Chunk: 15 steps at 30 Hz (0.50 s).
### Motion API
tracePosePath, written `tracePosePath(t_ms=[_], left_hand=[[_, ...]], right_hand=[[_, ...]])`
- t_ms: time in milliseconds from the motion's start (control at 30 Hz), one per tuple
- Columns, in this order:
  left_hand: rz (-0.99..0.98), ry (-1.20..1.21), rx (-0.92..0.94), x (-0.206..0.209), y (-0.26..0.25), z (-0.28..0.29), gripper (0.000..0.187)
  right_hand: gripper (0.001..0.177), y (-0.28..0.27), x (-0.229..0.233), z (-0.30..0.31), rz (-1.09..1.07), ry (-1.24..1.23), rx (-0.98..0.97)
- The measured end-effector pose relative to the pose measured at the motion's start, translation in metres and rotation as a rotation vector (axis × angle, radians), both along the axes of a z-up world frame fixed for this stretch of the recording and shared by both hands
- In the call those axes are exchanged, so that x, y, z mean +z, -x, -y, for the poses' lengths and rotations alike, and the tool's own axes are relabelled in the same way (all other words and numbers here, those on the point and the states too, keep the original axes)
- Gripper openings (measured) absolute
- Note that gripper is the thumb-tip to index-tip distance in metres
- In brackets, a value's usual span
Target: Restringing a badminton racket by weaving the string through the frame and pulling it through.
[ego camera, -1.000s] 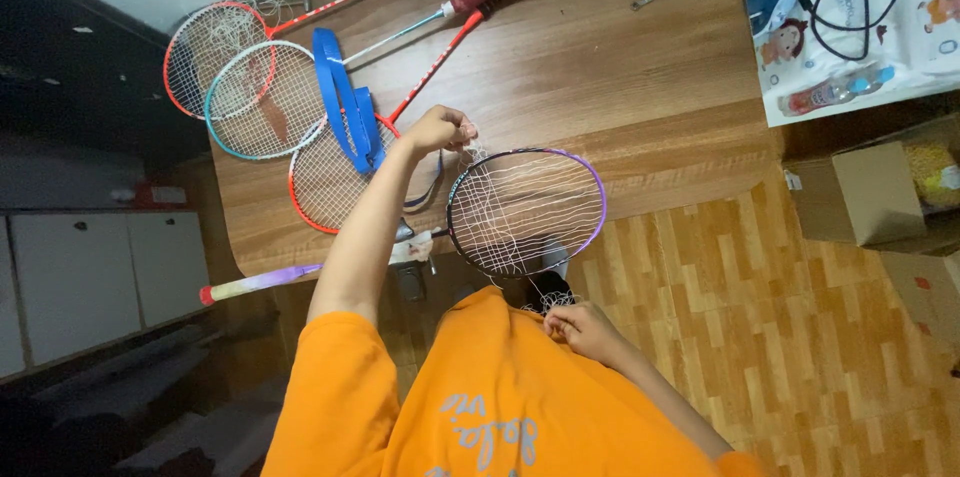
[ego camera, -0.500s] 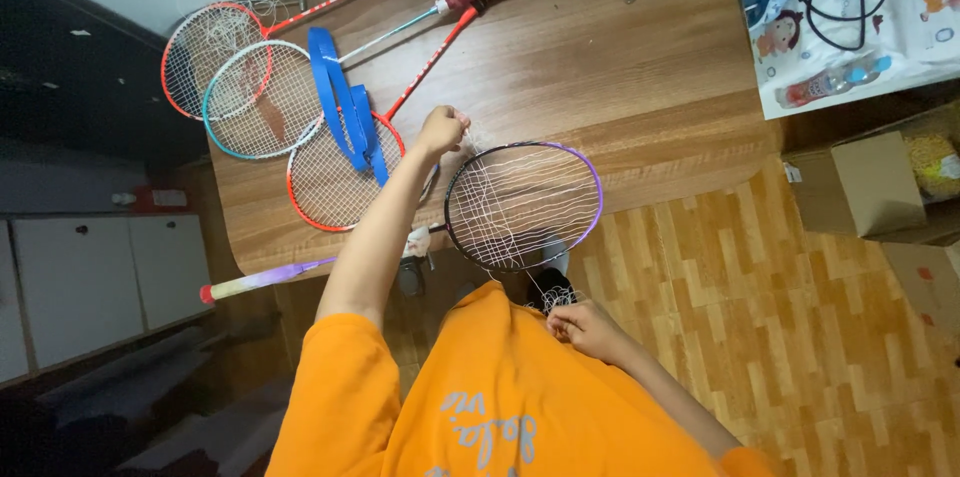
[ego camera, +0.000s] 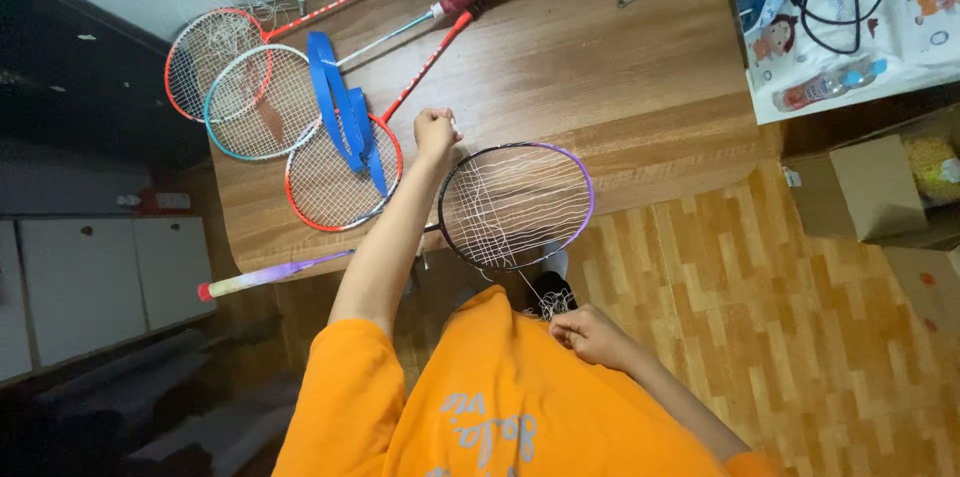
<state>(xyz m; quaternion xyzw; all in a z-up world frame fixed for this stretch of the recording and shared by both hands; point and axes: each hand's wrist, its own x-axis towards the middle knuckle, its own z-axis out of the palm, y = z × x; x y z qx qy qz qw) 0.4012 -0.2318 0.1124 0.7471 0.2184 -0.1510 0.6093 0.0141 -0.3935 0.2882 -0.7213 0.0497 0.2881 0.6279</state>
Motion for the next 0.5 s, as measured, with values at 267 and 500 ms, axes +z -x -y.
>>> tracePosePath(t_ms=[267, 500], left_hand=[[-0.157, 0.385, 0.125, -0.021, -0.004, 0.002, 0.016], [-0.029, 0.271, -0.17, 0.077, 0.019, -0.013, 0.024]], right_hand=[[0.027, 0.002, -0.025, 0.015, 0.138, 0.0, 0.161], [0.03, -0.031, 0.012, 0.037, 0.324, 0.253, 0.03]])
